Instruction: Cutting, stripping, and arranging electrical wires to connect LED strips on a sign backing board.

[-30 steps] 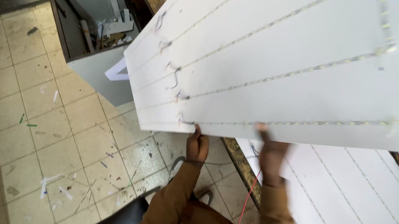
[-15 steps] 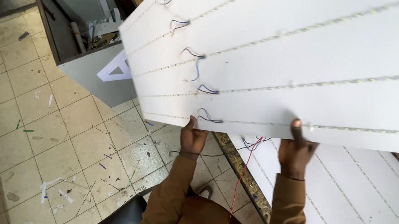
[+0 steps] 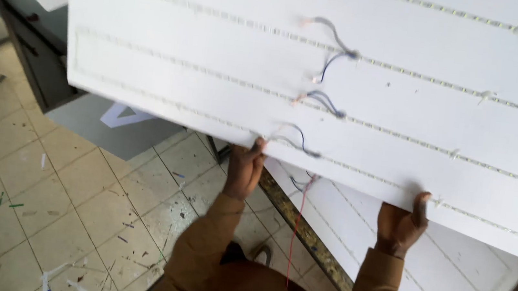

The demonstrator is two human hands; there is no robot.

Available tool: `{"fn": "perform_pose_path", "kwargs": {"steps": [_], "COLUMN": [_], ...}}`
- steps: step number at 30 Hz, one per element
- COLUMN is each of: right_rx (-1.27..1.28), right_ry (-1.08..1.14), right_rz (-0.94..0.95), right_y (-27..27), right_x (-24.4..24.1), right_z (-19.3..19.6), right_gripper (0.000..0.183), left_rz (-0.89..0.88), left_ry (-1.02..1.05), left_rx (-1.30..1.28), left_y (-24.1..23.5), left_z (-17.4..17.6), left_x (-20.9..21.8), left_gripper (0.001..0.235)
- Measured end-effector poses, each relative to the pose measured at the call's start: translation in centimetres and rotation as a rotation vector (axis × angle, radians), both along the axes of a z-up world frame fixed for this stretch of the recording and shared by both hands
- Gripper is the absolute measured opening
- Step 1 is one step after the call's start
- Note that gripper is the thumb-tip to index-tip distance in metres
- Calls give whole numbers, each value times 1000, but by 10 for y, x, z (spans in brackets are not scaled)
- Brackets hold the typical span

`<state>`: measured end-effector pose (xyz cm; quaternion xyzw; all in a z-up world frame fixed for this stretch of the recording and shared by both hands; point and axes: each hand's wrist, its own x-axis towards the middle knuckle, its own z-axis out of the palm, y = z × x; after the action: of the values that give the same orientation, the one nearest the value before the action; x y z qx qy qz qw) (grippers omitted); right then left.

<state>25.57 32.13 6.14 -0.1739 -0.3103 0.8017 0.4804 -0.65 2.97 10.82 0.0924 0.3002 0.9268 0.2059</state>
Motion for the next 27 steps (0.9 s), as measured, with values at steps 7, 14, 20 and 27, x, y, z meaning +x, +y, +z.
{"fn": "perform_pose_path", "kwargs": {"steps": [7,14,20,27], "right_rx": [-222,-216,-288,-325], "right_ry": [330,40,0,-33], "right_rz": [-64,-177,-308,-451], "right_y": [-92,-88,-106,-127], "right_x": [-20,-20,-23,-28], "right_z": [76,15,-29,-50], "right_gripper": [63,41,40,41], "left_rz": [-99,-188,-395,-509], "left_ry": [56,25,128,1270], "left_rx": [-76,-256,-447,-779], "left_y": [60,71,47,3], "left_z": [-168,-117,-102,-109], "left_x": [-113,-106,-106,-164], "left_gripper": [52,32,37,83]}}
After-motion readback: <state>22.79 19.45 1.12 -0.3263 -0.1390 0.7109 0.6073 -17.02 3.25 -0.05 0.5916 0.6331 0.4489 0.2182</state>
